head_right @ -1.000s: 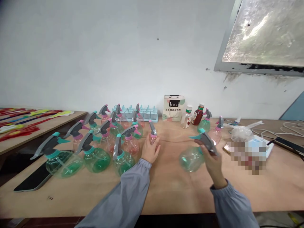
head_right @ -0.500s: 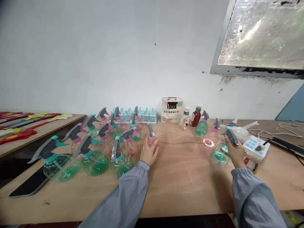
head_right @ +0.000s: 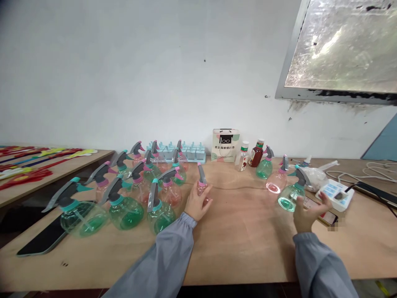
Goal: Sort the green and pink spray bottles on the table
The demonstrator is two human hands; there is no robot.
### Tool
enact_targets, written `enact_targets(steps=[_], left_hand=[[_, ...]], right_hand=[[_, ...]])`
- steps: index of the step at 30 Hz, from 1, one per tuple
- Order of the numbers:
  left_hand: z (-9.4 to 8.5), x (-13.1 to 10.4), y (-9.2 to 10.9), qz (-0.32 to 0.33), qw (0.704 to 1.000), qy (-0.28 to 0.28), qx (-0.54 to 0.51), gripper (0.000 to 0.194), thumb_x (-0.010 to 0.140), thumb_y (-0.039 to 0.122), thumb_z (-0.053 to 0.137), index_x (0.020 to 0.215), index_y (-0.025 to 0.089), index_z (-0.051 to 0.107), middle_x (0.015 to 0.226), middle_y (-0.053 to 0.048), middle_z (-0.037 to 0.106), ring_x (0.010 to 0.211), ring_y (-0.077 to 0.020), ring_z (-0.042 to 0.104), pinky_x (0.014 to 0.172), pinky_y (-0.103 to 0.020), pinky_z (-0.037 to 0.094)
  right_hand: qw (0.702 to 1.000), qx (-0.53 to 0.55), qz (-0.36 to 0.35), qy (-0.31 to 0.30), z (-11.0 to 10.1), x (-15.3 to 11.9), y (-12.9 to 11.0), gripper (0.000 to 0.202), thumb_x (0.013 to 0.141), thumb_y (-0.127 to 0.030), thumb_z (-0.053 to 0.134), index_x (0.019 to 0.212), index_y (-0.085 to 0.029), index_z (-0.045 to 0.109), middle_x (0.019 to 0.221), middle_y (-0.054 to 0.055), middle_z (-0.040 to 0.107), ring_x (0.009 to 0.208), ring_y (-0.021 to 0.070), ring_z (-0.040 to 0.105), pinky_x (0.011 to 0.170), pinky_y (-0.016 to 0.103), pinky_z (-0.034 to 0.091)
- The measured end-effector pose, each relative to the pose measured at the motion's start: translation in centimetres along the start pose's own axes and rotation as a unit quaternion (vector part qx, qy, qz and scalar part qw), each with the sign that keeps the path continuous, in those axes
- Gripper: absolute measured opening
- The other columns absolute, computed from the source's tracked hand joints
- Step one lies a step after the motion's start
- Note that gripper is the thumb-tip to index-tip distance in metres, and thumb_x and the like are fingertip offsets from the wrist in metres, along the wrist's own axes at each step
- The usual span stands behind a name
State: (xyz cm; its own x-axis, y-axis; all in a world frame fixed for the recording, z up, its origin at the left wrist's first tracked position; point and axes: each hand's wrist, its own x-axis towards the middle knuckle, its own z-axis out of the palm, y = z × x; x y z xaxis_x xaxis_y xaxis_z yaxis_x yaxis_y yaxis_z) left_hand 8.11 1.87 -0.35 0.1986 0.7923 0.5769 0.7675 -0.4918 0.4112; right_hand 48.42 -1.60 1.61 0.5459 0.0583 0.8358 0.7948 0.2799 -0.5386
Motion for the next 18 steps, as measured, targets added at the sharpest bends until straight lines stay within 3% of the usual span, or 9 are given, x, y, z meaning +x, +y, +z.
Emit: enact_targets(steps=[2, 4, 7, 10, 12, 14, 16, 18], left_hand=[[-0.1, -0.6, 0.4, 0.039, 0.998, -0.033, -0.02, 0.07, 0.08, 0.036, 0.073, 0.146, 0.038, 0.05, 0.164, -0.009, 0.021, 0.147, -0.0417, 0.03, 0.111, -0.058, 0.043], [-0.1, -1.3, 0.8, 0.074, 0.995, -0.059, -0.037, 0.079, 0.075, 0.04, 0.078, 0.148, 0.04, 0.047, 0.167, -0.007, 0.013, 0.149, -0.0433, 0.026, 0.113, -0.059, 0.041], [0.0, -2.3, 1.5, 0.11, 0.988, -0.099, -0.049, 0.083, 0.073, 0.039, 0.08, 0.148, 0.039, 0.046, 0.169, -0.006, 0.004, 0.15, -0.045, 0.024, 0.112, -0.061, 0.041], [-0.1, -2.7, 2.2, 0.143, 0.979, -0.139, -0.045, 0.079, 0.073, 0.04, 0.081, 0.146, 0.036, 0.05, 0.17, -0.008, 0.001, 0.15, -0.046, 0.024, 0.112, -0.062, 0.04], [-0.5, -2.8, 2.8, 0.148, 0.973, -0.175, -0.031, 0.076, 0.073, 0.042, 0.08, 0.144, 0.036, 0.053, 0.17, -0.009, 0.002, 0.151, -0.0481, 0.021, 0.113, -0.066, 0.035], [-1.9, -3.5, 3.2, 0.123, 0.968, -0.218, -0.012, 0.074, 0.074, 0.043, 0.079, 0.143, 0.036, 0.053, 0.17, -0.01, 0.003, 0.15, -0.0514, 0.018, 0.112, -0.073, 0.029], [-4.7, -5.2, 3.1, 0.095, 0.963, -0.254, -0.005, 0.073, 0.073, 0.046, 0.079, 0.141, 0.037, 0.055, 0.17, -0.011, 0.011, 0.148, -0.0529, 0.022, 0.108, -0.077, 0.028], [-9.1, -7.7, 2.2, 0.1, 0.956, -0.273, -0.037, 0.066, 0.072, 0.054, 0.077, 0.133, 0.036, 0.062, 0.164, -0.01, 0.03, 0.143, -0.0474, 0.038, 0.108, -0.07, 0.038]], right_hand=[[0.997, 0.05, -0.049, -0.013, 0.0, -3.1, -3.7, 0.067, 0.076, -0.071, 0.06, 0.119, -0.02, 0.05, 0.119, 0.018, 0.052, 0.116, 0.038, 0.055, 0.095, 0.06, 0.044], [0.977, 0.099, -0.064, -0.178, 1.0, -5.9, -8.4, 0.05, 0.082, -0.058, 0.064, 0.115, -0.022, 0.054, 0.114, 0.013, 0.058, 0.115, 0.0337, 0.057, 0.097, 0.057, 0.047], [0.892, 0.177, 0.004, -0.415, 3.9, -8.7, -15.2, 0.056, 0.084, -0.054, 0.066, 0.129, -0.024, 0.053, 0.125, 0.013, 0.061, 0.117, 0.0292, 0.06, 0.101, 0.051, 0.048], [0.79, 0.265, 0.065, -0.55, 7.2, -10.0, -19.6, 0.072, 0.079, -0.055, 0.072, 0.14, -0.026, 0.048, 0.132, 0.011, 0.062, 0.122, 0.0271, 0.059, 0.106, 0.046, 0.049], [0.762, 0.309, 0.09, -0.561, 9.1, -10.4, -20.8, 0.066, 0.082, -0.055, 0.068, 0.139, -0.027, 0.052, 0.127, 0.009, 0.066, 0.12, 0.0249, 0.061, 0.109, 0.044, 0.047], [0.765, 0.331, 0.101, -0.543, 10.4, -10.5, -21.2, 0.059, 0.084, -0.055, 0.065, 0.135, -0.027, 0.057, 0.121, 0.008, 0.07, 0.118, 0.0242, 0.063, 0.111, 0.043, 0.044], [0.776, 0.335, 0.109, -0.524, 11.2, -10.4, -21.1, 0.054, 0.082, -0.054, 0.065, 0.129, -0.026, 0.062, 0.12, 0.008, 0.071, 0.116, 0.025, 0.065, 0.11, 0.045, 0.045], [0.782, 0.331, 0.137, -0.509, 11.4, -10.0, -21.0, 0.048, 0.08, -0.053, 0.067, 0.121, -0.027, 0.067, 0.118, 0.008, 0.073, 0.113, 0.0257, 0.066, 0.106, 0.046, 0.048]])
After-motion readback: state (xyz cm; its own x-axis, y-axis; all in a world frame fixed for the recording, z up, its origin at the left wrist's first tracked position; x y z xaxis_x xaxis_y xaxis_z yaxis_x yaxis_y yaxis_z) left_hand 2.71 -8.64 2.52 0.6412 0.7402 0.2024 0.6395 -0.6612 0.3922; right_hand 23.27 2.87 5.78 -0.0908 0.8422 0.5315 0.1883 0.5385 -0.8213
